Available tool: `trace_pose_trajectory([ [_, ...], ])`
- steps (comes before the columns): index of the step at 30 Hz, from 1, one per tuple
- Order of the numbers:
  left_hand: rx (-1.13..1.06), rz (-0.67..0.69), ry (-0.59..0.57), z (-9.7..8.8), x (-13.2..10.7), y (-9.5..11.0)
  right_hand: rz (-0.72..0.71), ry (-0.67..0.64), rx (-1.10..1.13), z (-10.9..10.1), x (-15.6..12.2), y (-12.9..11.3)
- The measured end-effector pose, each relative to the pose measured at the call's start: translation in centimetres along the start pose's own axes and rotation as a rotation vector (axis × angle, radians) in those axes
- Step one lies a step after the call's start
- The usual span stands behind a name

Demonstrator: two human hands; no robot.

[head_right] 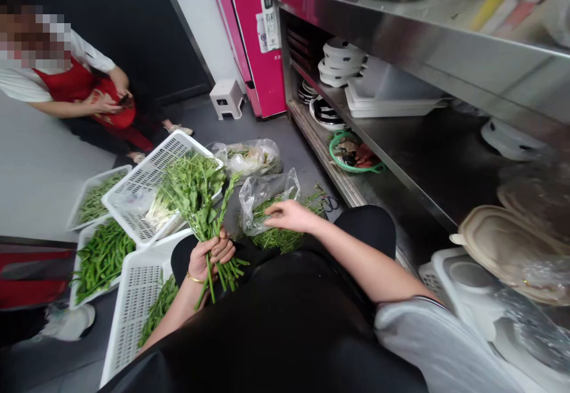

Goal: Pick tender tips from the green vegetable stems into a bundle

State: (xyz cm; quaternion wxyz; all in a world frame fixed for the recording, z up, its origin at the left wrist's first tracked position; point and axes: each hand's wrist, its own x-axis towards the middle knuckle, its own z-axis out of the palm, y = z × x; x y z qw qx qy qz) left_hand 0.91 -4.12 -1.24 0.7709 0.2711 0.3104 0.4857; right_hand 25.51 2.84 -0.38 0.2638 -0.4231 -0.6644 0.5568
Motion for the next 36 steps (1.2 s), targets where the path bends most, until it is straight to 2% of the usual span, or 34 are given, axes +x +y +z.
trace_pose_trajectory([
  [3,0.010,-0.027,-0.025,1.0,0.5,-0.3,-0.051,-0.017,0.298,4.1,2.6,-3.1],
  [6,0.037,-0.025,-0.023,1.4,0.7,-0.5,-0.090,0.017,0.387,5.2,3.9,-4.7],
  [8,0.077,0.015,0.020,1.4,0.9,-0.8,-0.112,0.081,0.323,5.3,4.1,-4.7],
  [13,0.126,0.068,0.163,0.8,1.5,-1.4,-0.221,0.320,-0.007,5.8,3.5,-4.0],
  [17,0.021,0.043,0.135,0.7,1.9,-1.8,-0.375,0.432,-0.229,6.3,2.9,-4.0],
  [21,-0.027,0.018,0.064,0.8,1.9,-1.9,-0.552,0.337,-0.256,5.3,2.7,-3.8],
  [23,-0.035,0.017,0.035,0.9,1.7,-1.9,-0.574,0.301,-0.181,4.5,3.0,-3.7],
  [29,0.010,0.026,0.010,1.0,1.3,-1.7,-0.232,0.214,0.364,2.7,4.4,-4.7],
  [32,0.028,0.046,-0.003,1.0,1.2,-1.7,-0.225,0.184,0.463,1.8,4.5,-5.6],
  [36,0.021,0.007,-0.044,0.7,1.2,-1.7,-0.226,0.069,0.476,0.8,4.0,-6.3],
])
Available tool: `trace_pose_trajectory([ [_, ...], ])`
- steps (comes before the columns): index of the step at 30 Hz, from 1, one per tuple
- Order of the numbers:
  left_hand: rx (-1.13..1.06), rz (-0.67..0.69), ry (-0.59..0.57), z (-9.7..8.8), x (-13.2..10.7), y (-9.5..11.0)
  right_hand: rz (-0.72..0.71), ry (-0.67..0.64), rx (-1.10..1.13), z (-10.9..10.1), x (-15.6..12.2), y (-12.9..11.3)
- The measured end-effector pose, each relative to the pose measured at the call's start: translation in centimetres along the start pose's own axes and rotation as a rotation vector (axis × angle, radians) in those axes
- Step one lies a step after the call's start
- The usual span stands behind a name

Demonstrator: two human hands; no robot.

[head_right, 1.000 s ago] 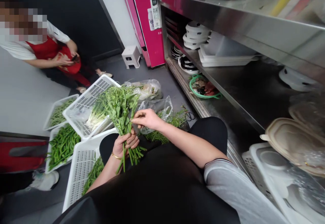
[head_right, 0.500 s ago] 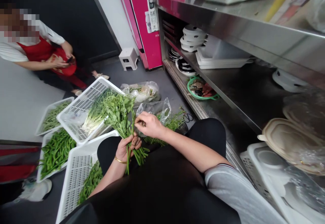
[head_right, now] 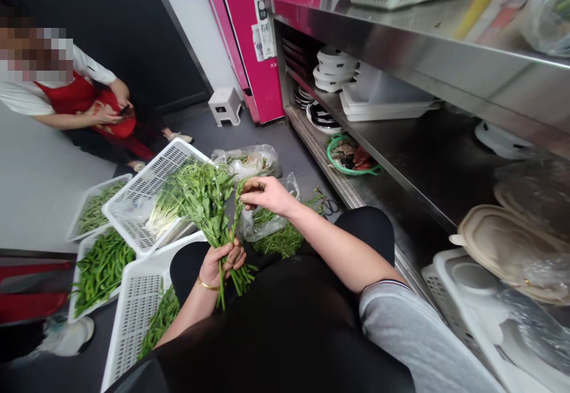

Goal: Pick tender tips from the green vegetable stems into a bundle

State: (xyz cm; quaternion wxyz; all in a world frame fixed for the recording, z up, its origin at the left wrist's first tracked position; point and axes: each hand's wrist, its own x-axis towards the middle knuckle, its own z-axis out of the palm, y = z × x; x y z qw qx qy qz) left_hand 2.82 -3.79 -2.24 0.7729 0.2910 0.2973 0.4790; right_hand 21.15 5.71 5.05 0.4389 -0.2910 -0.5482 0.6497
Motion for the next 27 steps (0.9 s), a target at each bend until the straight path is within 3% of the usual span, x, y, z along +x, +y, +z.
trace_pose_trajectory([
  [5,-0.030,-0.083,-0.095,-0.2,0.0,0.0,-0.019,-0.045,-0.081,-0.1,-0.2,-0.3],
  [13,-0.006,-0.056,-0.030,0.6,0.1,0.0,-0.260,0.236,-0.535,0.3,-0.7,0.5],
  [17,-0.002,-0.047,-0.005,0.5,0.0,0.1,-0.193,0.212,-0.582,0.3,-0.6,0.7],
  [21,-0.004,-0.034,-0.015,0.1,-0.1,0.4,-0.253,0.204,-0.723,-0.2,-0.5,0.5],
  [23,-0.010,-0.047,-0.041,-0.4,-0.3,0.6,-0.161,0.102,-0.711,-0.8,-0.7,0.0],
  [27,0.022,-0.114,-0.132,-2.2,-1.0,1.3,0.249,-0.312,-0.405,-3.3,-1.7,-1.7],
])
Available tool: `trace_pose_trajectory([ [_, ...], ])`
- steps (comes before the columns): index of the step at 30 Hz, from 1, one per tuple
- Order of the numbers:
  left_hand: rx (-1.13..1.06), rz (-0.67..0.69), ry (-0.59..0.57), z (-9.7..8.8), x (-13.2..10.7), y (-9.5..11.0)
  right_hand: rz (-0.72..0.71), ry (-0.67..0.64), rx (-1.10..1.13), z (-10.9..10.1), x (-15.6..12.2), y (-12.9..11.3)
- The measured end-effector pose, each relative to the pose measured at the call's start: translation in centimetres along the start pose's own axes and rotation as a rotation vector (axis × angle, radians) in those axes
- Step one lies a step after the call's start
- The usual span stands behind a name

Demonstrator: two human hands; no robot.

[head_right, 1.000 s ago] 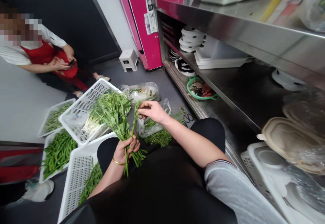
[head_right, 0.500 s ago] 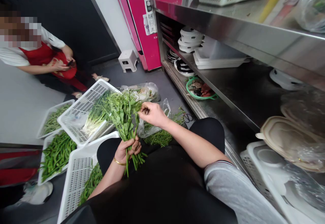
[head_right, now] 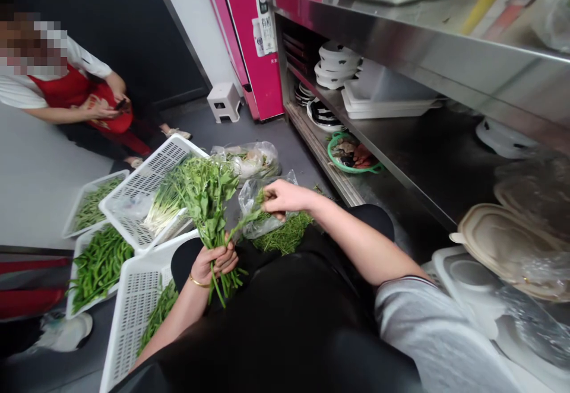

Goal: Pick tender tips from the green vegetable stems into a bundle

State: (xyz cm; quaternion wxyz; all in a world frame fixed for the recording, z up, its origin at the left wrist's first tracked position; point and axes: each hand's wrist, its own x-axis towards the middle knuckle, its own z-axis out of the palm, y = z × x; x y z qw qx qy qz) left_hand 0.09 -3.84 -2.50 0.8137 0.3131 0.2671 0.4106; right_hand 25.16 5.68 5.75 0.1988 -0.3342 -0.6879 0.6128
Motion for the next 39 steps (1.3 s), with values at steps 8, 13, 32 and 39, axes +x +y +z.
trace_pose_trajectory([
  [8,0.183,0.075,0.226,-0.8,0.2,1.4,0.262,-0.105,-0.379,-1.3,-2.7,5.5],
  [13,0.250,0.117,0.444,0.2,3.5,0.9,0.207,0.168,-0.830,2.8,-0.6,5.8],
  [32,0.259,0.155,0.269,2.0,4.5,0.5,-0.019,-0.195,-0.415,9.4,2.0,5.7],
  [39,0.410,0.188,0.338,2.7,6.7,0.3,-0.204,0.376,-0.738,4.2,2.5,-1.3],
])
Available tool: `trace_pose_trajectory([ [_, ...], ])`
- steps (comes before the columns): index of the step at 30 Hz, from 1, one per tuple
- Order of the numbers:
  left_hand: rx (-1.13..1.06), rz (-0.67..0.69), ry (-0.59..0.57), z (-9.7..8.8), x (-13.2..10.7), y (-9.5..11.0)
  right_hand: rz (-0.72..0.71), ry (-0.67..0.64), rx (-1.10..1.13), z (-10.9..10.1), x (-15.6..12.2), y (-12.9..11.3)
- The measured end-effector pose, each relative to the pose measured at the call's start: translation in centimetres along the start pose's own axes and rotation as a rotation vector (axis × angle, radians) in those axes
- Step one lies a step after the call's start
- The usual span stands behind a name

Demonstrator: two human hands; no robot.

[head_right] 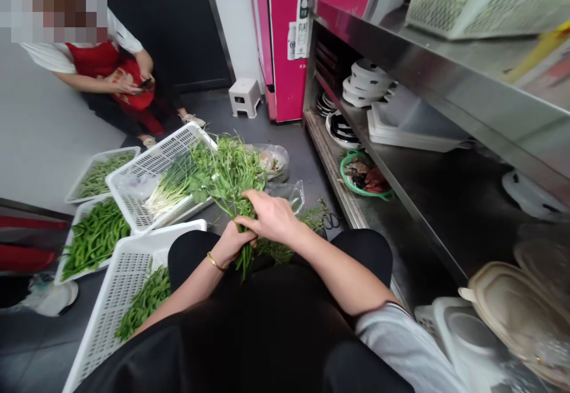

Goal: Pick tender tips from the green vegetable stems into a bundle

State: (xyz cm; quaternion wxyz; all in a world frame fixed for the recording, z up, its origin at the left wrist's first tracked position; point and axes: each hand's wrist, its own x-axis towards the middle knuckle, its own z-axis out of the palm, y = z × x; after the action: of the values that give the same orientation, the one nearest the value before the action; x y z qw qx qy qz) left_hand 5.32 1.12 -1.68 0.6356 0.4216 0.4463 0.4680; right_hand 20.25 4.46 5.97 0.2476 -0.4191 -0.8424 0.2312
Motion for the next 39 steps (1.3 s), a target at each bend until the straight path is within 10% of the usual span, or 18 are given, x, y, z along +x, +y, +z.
trace_pose_trajectory([
  [9,-0.454,-0.151,-0.082,0.1,-0.3,0.1,0.129,0.181,0.687,2.5,-0.4,5.0],
  [14,-0.515,-0.190,-0.041,0.5,0.2,-0.4,-0.040,0.256,0.577,3.2,-1.6,4.9],
  [18,-0.455,-0.193,0.111,1.0,0.8,-0.6,-0.311,0.041,0.426,3.7,-1.1,3.4],
  [26,-0.369,-0.163,0.106,0.0,1.3,0.0,-0.101,-0.557,0.570,-2.7,-2.7,6.1],
  [33,-0.131,-0.035,0.215,0.4,2.3,-0.3,0.130,-0.221,0.045,1.2,0.8,4.2],
  [39,-0.230,-0.116,0.080,-1.0,1.4,-0.1,0.011,-0.544,0.620,-0.2,1.1,4.5],
])
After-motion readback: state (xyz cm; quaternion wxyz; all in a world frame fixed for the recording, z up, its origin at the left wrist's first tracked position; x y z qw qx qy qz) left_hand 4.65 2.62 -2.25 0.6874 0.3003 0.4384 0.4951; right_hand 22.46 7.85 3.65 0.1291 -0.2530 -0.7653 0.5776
